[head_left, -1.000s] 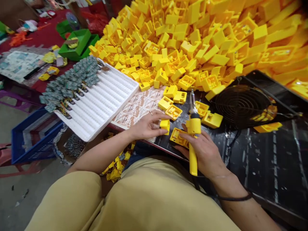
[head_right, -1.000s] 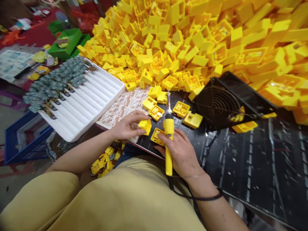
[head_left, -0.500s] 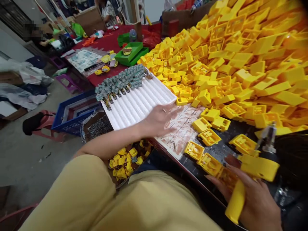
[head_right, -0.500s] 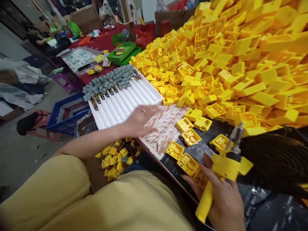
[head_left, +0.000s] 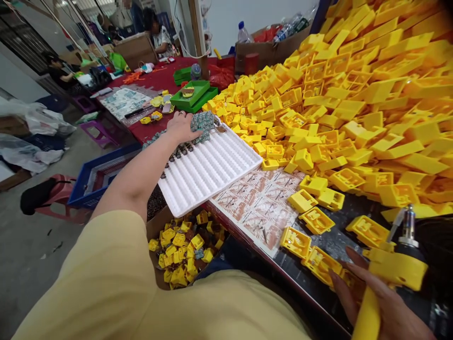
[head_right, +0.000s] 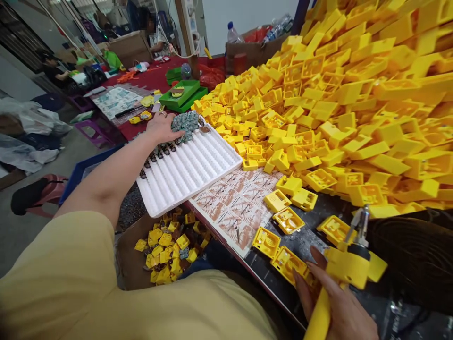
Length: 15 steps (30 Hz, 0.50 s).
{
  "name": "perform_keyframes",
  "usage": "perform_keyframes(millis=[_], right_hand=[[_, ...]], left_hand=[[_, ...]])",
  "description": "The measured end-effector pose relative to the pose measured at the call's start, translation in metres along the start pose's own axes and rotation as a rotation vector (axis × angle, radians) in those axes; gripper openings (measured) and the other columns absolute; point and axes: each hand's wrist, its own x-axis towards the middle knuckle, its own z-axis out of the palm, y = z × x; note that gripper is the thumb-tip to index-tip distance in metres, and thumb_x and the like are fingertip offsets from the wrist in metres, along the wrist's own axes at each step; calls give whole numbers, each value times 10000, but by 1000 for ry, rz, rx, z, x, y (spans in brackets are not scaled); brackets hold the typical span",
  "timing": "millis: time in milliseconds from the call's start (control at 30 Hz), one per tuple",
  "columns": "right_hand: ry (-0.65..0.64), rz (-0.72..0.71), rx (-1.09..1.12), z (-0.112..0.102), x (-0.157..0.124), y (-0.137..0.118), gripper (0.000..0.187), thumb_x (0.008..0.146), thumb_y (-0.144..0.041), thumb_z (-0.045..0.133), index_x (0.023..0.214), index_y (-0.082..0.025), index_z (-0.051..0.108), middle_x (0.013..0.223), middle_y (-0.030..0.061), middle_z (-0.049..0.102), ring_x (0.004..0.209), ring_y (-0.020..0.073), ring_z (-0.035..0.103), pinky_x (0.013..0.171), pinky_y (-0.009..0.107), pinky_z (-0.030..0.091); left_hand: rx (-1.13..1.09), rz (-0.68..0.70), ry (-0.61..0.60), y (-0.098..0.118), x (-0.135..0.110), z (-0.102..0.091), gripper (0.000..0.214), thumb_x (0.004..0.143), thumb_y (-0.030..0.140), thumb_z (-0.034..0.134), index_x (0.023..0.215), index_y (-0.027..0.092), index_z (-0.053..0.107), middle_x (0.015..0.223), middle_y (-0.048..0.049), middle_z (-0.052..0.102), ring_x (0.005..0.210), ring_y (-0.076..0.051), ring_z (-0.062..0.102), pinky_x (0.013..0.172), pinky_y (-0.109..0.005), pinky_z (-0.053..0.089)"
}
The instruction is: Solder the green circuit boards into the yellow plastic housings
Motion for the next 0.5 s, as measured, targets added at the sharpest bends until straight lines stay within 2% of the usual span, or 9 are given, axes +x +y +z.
perform_keyframes(millis=[100, 167, 233, 300, 400, 500], right_hand=[[13, -96, -35, -5, 7, -7, 362, 978, -371, 594, 1325, -318, 505, 1188, 150, 706, 861, 311, 744, 586, 420, 627], [21, -99, -72, -6, 9, -9, 351, 977, -347, 612, 1309, -309, 503, 1177, 141, 714, 843, 292, 747, 584, 386, 628], [30, -97, -86, -4, 7, -8, 382, 982, -349, 609, 1341, -311, 486, 1192, 132, 712, 836, 285, 747, 589, 376, 632], [46, -109, -86, -3, 5, -6, 441, 996, -367, 582, 1415, -320, 454, 1211, 131, 706, 837, 296, 744, 551, 382, 623], [44, -112, -99, -2, 4, -8, 557, 993, -347, 587, 1513, -334, 386, 1229, 133, 698, 867, 309, 740, 525, 390, 615], [36, -129, -141, -6, 7, -15, 616, 973, -283, 625, 1532, -320, 370, 1209, 139, 705, 847, 288, 743, 580, 368, 634]], left_hand=[[-14, -13, -67, 8, 10, -5, 972, 836, 788, 473, 1562, 151, 364, 1611, -196, 374, 1484, -415, 316, 1141, -563, 384], [7, -21, -127, 16, 17, -7, 999, 850, 795, 448, 1608, 166, 281, 1640, -211, 329, 1499, -442, 308, 1151, -588, 373], [41, -35, -142, 23, 20, -5, 980, 858, 789, 450, 1592, 152, 317, 1606, -224, 380, 1466, -450, 363, 1142, -577, 390], [65, -25, -63, 28, 17, -2, 840, 902, 682, 466, 1518, 112, 420, 1531, -240, 465, 1423, -433, 417, 1103, -529, 436], [54, 85, 104, 30, 1, 2, 609, 940, 456, 439, 1423, 87, 485, 1426, -240, 550, 1384, -381, 458, 1042, -459, 479], [43, 172, 145, 29, -11, 1, 550, 940, 432, 411, 1368, 106, 523, 1336, -219, 605, 1323, -355, 523, 1027, -446, 484]])
